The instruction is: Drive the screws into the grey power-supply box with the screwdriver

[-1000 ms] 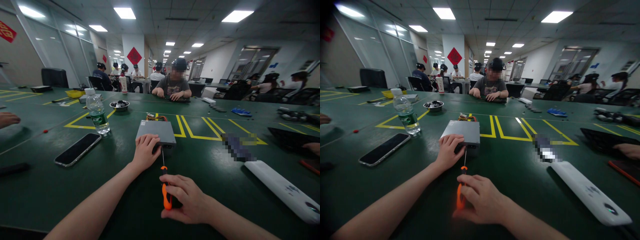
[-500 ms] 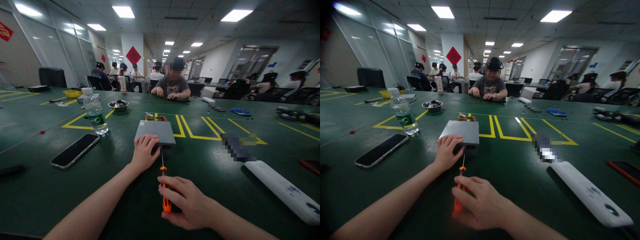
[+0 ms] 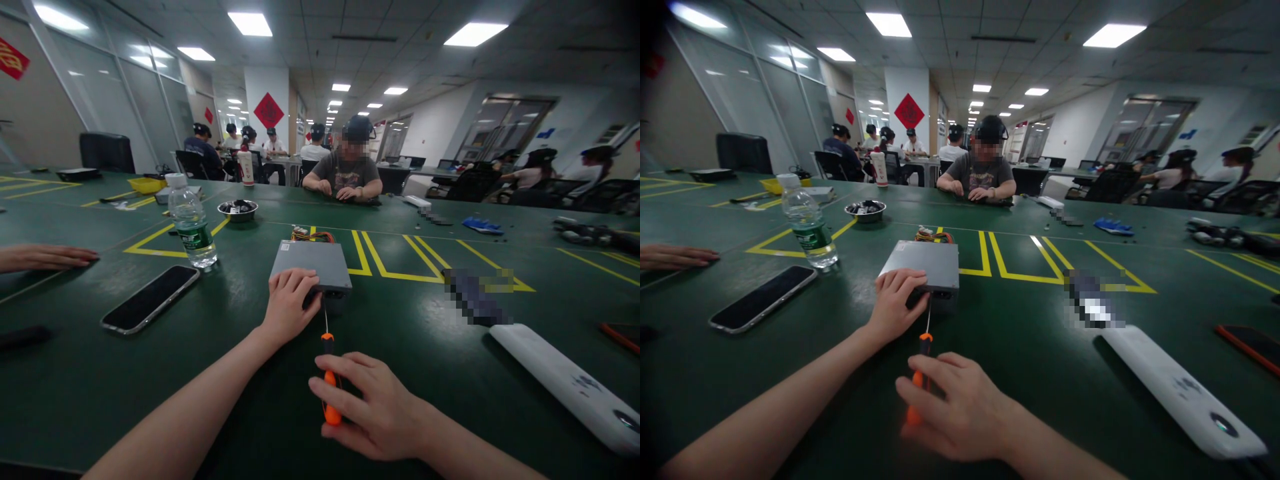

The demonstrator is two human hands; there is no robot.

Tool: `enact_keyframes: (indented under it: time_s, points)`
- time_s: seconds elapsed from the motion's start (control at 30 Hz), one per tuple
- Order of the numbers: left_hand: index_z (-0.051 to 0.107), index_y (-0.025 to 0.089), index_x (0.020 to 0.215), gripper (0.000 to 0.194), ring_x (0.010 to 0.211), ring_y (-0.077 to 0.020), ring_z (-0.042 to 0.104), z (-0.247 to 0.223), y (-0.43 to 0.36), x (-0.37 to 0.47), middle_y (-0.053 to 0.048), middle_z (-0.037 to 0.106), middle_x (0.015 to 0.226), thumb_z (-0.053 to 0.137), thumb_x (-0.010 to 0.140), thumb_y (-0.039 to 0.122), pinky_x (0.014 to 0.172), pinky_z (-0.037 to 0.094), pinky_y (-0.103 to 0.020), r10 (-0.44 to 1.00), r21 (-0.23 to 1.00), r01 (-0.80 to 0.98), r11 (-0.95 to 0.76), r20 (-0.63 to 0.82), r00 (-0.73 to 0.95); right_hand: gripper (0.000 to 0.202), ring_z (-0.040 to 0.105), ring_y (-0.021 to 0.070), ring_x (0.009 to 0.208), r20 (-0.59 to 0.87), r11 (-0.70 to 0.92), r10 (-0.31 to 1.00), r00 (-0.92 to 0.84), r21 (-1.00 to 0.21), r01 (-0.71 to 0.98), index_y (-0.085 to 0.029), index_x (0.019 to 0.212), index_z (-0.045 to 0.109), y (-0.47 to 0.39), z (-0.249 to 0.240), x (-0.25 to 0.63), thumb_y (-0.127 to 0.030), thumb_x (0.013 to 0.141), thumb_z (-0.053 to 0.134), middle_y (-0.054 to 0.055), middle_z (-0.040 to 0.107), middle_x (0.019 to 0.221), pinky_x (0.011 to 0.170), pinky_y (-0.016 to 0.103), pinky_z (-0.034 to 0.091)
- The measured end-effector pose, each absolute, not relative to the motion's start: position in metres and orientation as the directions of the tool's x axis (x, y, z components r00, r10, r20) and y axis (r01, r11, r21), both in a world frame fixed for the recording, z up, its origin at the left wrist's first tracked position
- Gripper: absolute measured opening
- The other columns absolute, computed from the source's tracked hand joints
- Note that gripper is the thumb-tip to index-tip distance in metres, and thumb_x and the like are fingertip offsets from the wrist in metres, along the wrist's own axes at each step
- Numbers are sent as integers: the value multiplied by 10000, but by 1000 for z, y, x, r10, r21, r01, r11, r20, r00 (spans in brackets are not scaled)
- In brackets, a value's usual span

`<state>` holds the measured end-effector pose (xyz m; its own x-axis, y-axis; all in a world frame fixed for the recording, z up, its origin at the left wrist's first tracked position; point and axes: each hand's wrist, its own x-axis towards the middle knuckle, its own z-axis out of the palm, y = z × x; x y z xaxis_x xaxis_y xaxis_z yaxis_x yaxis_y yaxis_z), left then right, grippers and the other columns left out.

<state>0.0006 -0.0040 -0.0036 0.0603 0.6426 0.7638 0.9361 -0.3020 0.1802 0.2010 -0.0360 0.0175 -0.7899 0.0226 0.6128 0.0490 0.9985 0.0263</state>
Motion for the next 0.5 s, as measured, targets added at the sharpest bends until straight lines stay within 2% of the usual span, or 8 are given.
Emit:
enact_keyframes:
  time_s: [0.1,0.27,0.4,0.5]
  points:
    - [544,238,967,171,1021,-205,498,-3,-4,1,-21,612,1073,541,797,255,860,311,-386,646,177,937,-300,761,63,299,631,182,870,661,997,7,-750,55,59,-133,1039,512,-35,15,202,-391,900,450,151,649,981,697,297,509]
    - [544,235,965,173,1015,-203,499,-2,-4,2,-19,613,1071,545,793,254,857,310,-381,647,173,939,-296,760,64,387,623,181,929,676,997,65,-734,-18,72,-121,1045,463,-35,11,203,-469,876,464,165,635,1031,765,290,505]
    - [545,236,964,167,1015,-203,502,-3,-4,2,-21,612,1073,539,798,260,864,305,-382,654,181,940,-289,754,56,324,617,201,942,603,999,32,-797,14,50,-117,1112,474,-36,17,202,-360,919,379,173,623,1044,743,314,515]
    - [546,242,958,164,1025,-208,499,-4,-4,3,-21,611,1079,543,795,263,871,302,-387,651,190,939,-287,757,45,288,622,203,904,634,998,11,-773,45,52,-131,1065,506,-36,16,201,-357,904,427,167,630,1006,717,315,517]
